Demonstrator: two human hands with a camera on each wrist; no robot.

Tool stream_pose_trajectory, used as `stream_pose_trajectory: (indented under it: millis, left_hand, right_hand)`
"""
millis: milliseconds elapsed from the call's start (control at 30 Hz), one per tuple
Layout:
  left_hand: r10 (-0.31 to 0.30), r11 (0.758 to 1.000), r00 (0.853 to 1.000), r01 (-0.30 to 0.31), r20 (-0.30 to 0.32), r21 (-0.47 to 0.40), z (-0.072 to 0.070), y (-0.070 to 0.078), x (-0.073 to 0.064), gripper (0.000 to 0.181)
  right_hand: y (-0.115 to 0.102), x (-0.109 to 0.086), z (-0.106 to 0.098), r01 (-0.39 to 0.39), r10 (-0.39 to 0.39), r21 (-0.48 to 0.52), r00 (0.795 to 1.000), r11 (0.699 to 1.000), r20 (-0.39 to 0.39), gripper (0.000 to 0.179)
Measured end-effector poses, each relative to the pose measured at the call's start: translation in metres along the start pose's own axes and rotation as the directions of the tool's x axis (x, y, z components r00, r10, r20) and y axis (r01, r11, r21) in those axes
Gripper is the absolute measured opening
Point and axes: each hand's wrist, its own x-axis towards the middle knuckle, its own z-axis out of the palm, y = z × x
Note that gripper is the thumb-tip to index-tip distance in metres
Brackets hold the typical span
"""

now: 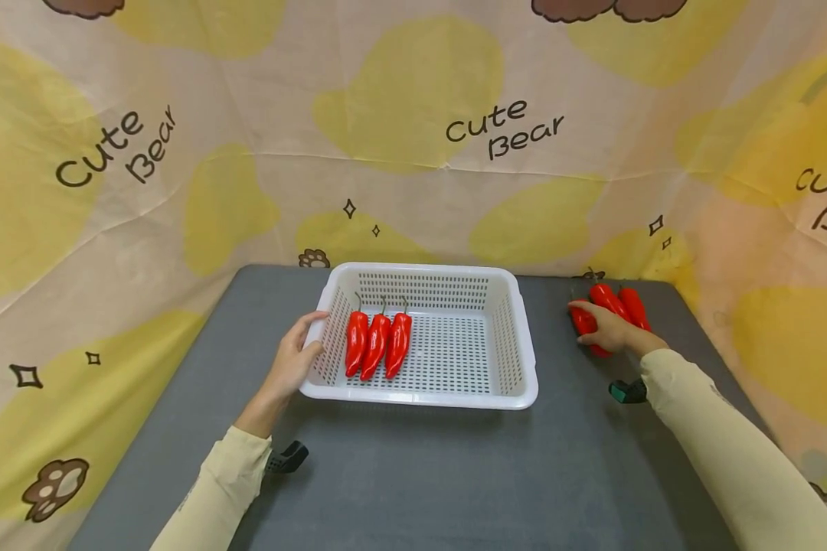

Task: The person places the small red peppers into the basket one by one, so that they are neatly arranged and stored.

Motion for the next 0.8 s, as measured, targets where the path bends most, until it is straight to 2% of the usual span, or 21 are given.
stream_pose_trajectory:
  millis: [133, 300, 633, 800]
  left_hand:
    - [0.001, 1.0, 1.0, -0.001, 0.0, -0.003, 0.0, 0.0, 0.001, 0.055]
    - [-0.005, 1.0, 1.0, 0.005, 0.0, -0.006, 0.0, -0.003, -0.001, 0.055]
    - [0.012, 1.0, 1.0, -0.012, -0.001, -0.012, 0.001, -0.005, -0.001, 0.054]
    - [0.016, 1.0, 1.0, -0.016, -0.005, -0.01, 0.001, -0.003, 0.0, 0.054]
  right_hand:
    - [-0.002, 0.001, -0.001, 0.005, -0.005, 0.034, 1.0, 0.999, -0.017, 0.074]
    - [-0.006, 0.003, -0.004, 0.018, -0.015, 0.029, 0.997, 0.999, -0.08, 0.076]
    - [-0.024, 0.001, -0.012, 0.098, -0.072, 0.176, 0.986, 0.979, -0.148, 0.08]
    - [-0.038, -0.001, -0.021, 0.105, -0.059, 0.26, 0.982, 0.96, -0.179, 0.084]
